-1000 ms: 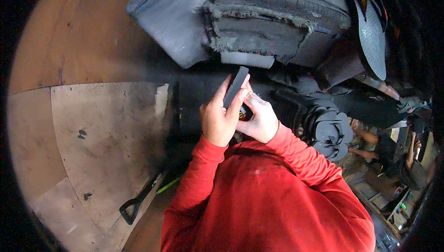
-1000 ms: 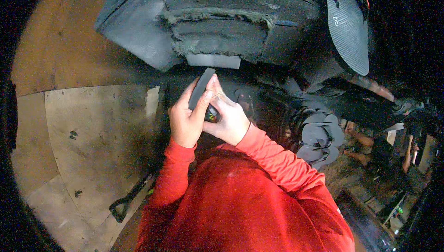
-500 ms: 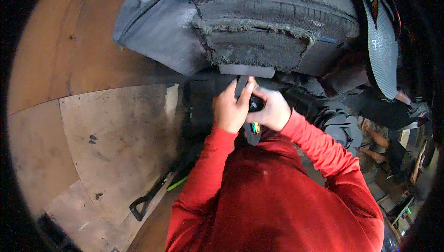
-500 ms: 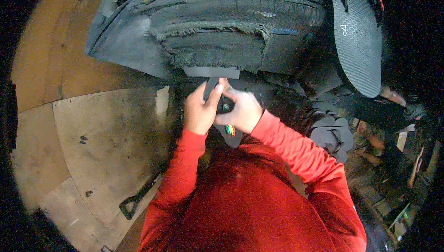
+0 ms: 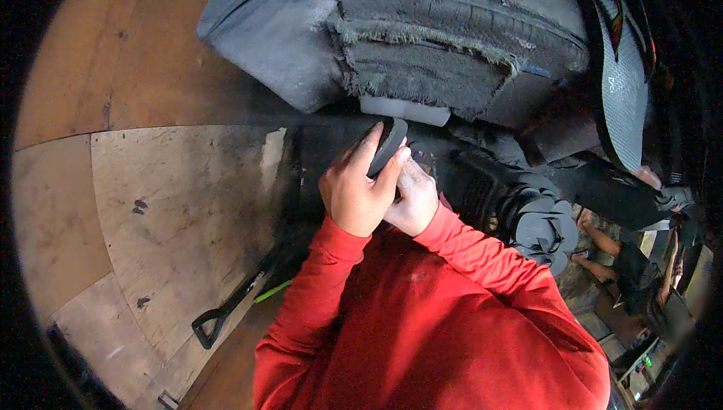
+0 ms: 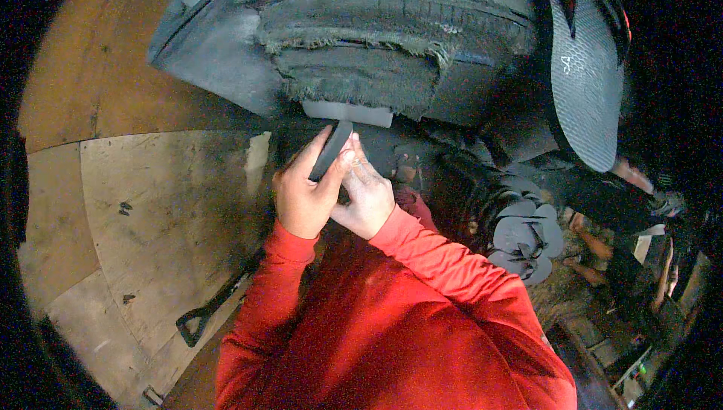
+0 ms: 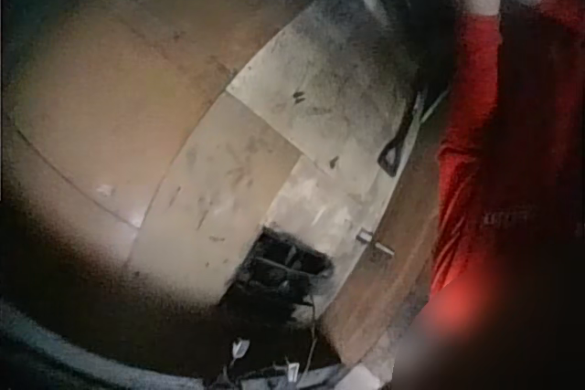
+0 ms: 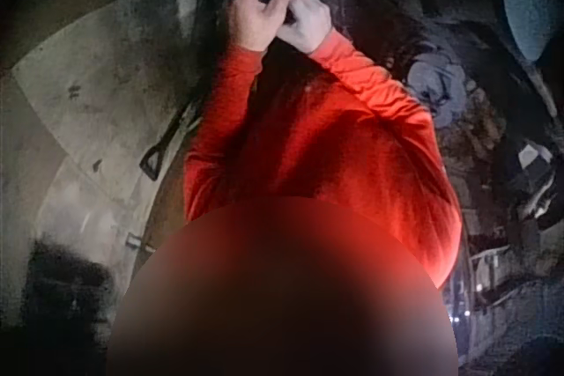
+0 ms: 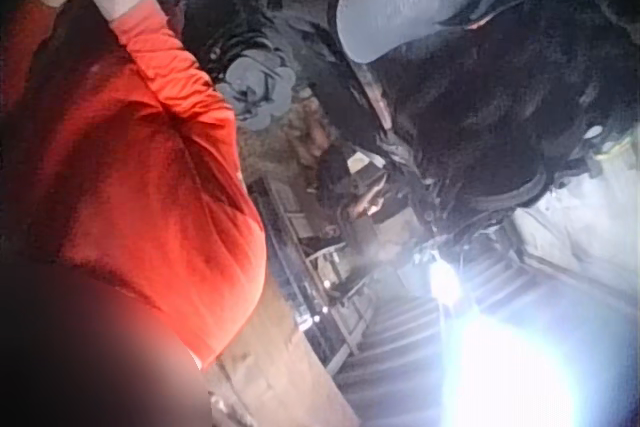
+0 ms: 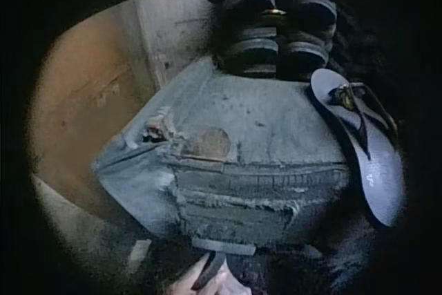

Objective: The person repeatedly picks up a flip-flop sole and a strap, inserts the strap through the sole, and presses the ends to secure them. The person handles multiple flip-flops one at a time, repeating the same insertion and pressing steps throughout the clip.

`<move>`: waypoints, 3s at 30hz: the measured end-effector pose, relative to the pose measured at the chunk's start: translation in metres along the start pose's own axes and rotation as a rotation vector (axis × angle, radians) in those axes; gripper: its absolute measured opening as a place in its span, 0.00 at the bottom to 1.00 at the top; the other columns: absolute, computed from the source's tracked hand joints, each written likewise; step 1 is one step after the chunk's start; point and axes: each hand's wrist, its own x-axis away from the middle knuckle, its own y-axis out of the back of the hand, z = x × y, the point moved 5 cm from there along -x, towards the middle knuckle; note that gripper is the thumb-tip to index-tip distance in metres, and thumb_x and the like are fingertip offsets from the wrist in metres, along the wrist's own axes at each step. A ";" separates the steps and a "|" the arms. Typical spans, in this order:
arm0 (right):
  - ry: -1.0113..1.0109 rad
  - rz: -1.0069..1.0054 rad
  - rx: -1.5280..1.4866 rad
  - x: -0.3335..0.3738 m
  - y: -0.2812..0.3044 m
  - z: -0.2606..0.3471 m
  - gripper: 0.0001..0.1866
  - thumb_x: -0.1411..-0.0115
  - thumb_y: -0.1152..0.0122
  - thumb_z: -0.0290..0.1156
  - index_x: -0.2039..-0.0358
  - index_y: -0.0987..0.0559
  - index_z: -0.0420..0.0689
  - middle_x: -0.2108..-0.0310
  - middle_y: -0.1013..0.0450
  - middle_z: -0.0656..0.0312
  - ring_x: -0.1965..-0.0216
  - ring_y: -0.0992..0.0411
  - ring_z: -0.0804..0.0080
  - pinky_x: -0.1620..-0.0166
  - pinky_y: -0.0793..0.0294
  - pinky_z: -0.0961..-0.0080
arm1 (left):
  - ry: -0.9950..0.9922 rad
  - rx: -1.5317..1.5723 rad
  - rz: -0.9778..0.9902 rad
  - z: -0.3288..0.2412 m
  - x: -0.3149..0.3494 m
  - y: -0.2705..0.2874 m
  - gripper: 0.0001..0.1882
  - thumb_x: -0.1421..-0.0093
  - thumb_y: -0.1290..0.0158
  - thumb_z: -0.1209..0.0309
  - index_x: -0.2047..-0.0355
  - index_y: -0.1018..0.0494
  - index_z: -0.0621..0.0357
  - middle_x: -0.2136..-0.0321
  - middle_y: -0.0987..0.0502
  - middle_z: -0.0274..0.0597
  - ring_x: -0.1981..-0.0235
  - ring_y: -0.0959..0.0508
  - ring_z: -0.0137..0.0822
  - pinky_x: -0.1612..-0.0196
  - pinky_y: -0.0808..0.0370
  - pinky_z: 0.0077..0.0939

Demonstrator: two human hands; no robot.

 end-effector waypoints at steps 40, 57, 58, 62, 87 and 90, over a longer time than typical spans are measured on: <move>-0.345 0.049 -0.090 -0.021 0.030 0.003 0.22 0.58 0.24 0.34 0.64 0.22 0.38 0.69 0.22 0.47 0.65 0.20 0.49 0.62 0.22 0.65 | 0.267 0.009 0.172 0.011 -0.025 -0.030 0.19 0.39 0.44 0.54 0.65 0.23 0.61 0.71 0.21 0.58 0.67 0.22 0.60 0.65 0.27 0.49; 0.378 -0.072 0.623 -0.001 0.022 0.016 0.20 0.48 0.38 0.37 0.53 0.22 0.52 0.36 0.37 0.48 0.38 0.35 0.38 0.44 0.27 0.46 | 0.124 0.832 -0.167 0.008 0.038 -0.011 0.22 0.37 0.42 0.72 0.45 0.30 0.68 0.47 0.25 0.49 0.47 0.25 0.36 0.44 0.29 0.29; 0.394 -0.106 0.567 0.000 0.020 0.019 0.17 0.46 0.41 0.36 0.54 0.21 0.52 0.36 0.37 0.49 0.38 0.36 0.37 0.44 0.28 0.44 | 0.079 0.803 -0.168 0.005 0.038 -0.004 0.22 0.38 0.41 0.72 0.45 0.29 0.67 0.47 0.24 0.50 0.47 0.24 0.38 0.44 0.29 0.31; 0.343 -0.203 0.447 -0.003 0.010 0.026 0.21 0.50 0.34 0.29 0.54 0.24 0.41 0.39 0.35 0.42 0.40 0.35 0.35 0.45 0.25 0.49 | -0.159 0.271 -0.129 -0.008 0.020 0.021 0.23 0.40 0.39 0.70 0.46 0.28 0.66 0.50 0.23 0.54 0.51 0.22 0.50 0.47 0.27 0.37; 0.318 0.018 0.708 0.009 0.049 0.042 0.25 0.42 0.47 0.38 0.43 0.25 0.63 0.35 0.36 0.59 0.36 0.37 0.47 0.40 0.33 0.49 | 0.262 1.032 -0.144 0.008 0.052 -0.016 0.19 0.32 0.50 0.74 0.43 0.32 0.70 0.46 0.26 0.44 0.47 0.27 0.31 0.42 0.33 0.26; 0.475 0.014 0.611 0.022 0.051 0.068 0.26 0.42 0.48 0.41 0.41 0.28 0.72 0.33 0.39 0.63 0.35 0.39 0.52 0.35 0.45 0.40 | 0.198 0.968 -0.294 0.008 0.069 0.043 0.20 0.35 0.46 0.72 0.45 0.31 0.72 0.50 0.24 0.47 0.50 0.25 0.35 0.43 0.30 0.31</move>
